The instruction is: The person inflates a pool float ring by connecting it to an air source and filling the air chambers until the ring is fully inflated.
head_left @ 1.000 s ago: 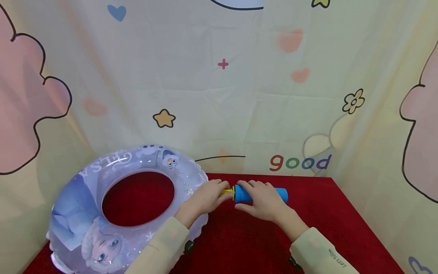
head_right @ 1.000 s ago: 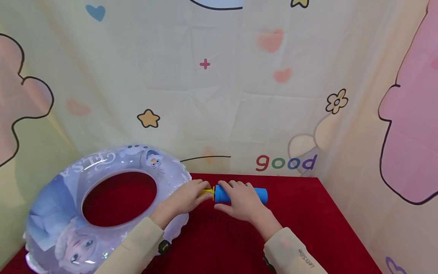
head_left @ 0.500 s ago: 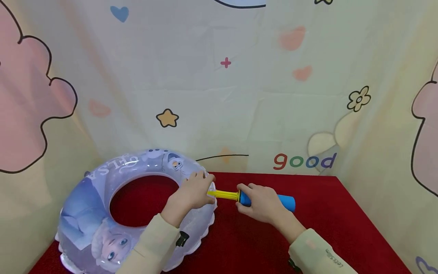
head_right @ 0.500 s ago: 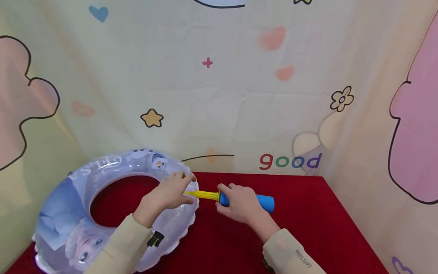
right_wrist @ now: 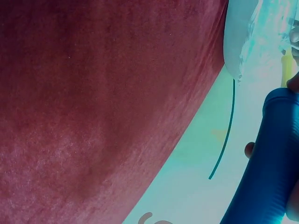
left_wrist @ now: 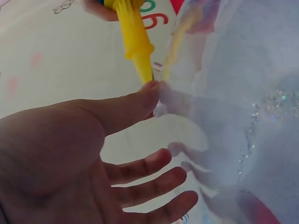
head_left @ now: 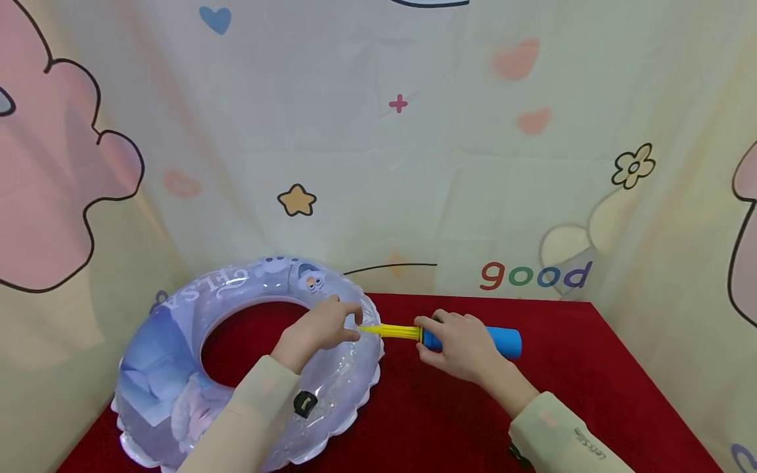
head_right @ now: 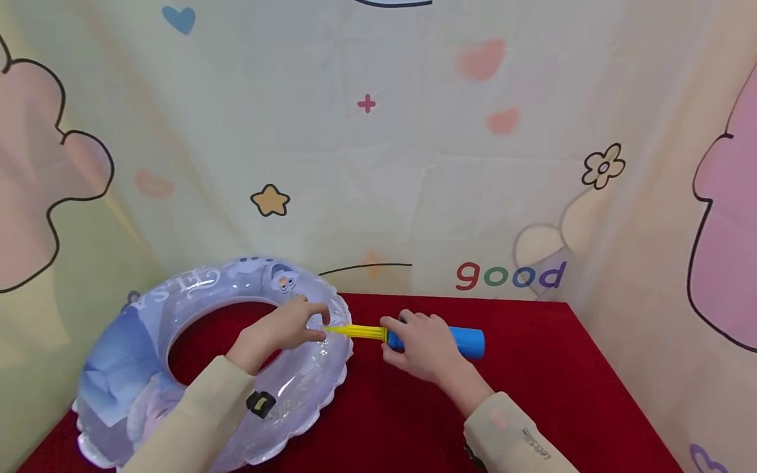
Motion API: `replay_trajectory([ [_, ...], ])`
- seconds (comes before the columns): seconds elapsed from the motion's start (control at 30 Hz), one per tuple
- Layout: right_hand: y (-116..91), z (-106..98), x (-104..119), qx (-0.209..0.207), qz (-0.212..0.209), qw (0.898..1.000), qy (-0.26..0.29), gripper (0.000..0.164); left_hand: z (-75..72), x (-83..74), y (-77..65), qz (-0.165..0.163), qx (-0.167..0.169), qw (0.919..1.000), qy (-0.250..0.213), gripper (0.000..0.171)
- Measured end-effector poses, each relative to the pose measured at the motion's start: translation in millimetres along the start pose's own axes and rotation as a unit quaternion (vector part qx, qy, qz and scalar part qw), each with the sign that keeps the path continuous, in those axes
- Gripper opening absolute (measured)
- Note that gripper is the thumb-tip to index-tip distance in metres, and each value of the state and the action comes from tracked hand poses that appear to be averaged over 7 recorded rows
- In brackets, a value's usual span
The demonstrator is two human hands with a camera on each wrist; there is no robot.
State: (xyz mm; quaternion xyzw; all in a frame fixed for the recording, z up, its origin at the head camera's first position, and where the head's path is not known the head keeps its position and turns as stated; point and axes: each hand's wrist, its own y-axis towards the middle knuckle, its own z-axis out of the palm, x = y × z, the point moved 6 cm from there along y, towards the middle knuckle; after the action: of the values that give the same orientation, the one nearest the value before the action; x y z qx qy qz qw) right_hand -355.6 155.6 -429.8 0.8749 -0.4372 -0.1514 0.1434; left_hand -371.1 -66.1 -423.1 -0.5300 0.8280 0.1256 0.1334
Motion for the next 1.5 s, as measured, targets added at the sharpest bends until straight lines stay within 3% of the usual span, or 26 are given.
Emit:
replay_trajectory([
  [0.2,-4.5,-7.0,-3.1,-0.038,-0.016,0.999,-0.025,0.043,2.7,-4.1,10.4,-0.013,0.002,0.9999,0.004,0.017],
  [0.57,-11.7,-12.7,-10.6,-0.102,-0.078,0.988,-0.087,0.050,6.2,-13.1,13.2,-0.009,0.015,0.9997,0.017,0.014],
  [0.73,-12.1,-14.7,-15.0,-0.096,-0.074,0.988,-0.096,0.051,6.8,-18.1,14.4,-0.008,0.017,0.9996,0.023,0.012],
  [0.93,-11.8,-15.1,-29.7,-0.017,-0.005,1.000,-0.016,0.046,5.7,-18.6,13.1,0.004,0.019,0.9995,0.025,0.011],
  [1.1,-25.3,-20.8,-69.7,0.015,0.088,0.995,0.035,0.041,2.4,-6.3,11.3,0.010,0.019,0.9994,0.025,0.010],
  [1.2,-36.4,-6.6,-87.0,0.068,0.140,0.986,0.067,0.041,0.7,0.6,9.9,0.005,0.021,0.9996,0.020,0.010],
  [1.37,-58.5,27.8,-97.7,0.150,0.236,0.953,0.114,0.054,0.8,0.8,10.1,0.018,0.018,0.9997,-0.005,0.010],
  [1.5,-64.5,43.2,-95.1,0.175,0.260,0.942,0.118,0.060,1.8,2.9,10.3,0.006,0.020,0.9995,-0.023,0.011],
])
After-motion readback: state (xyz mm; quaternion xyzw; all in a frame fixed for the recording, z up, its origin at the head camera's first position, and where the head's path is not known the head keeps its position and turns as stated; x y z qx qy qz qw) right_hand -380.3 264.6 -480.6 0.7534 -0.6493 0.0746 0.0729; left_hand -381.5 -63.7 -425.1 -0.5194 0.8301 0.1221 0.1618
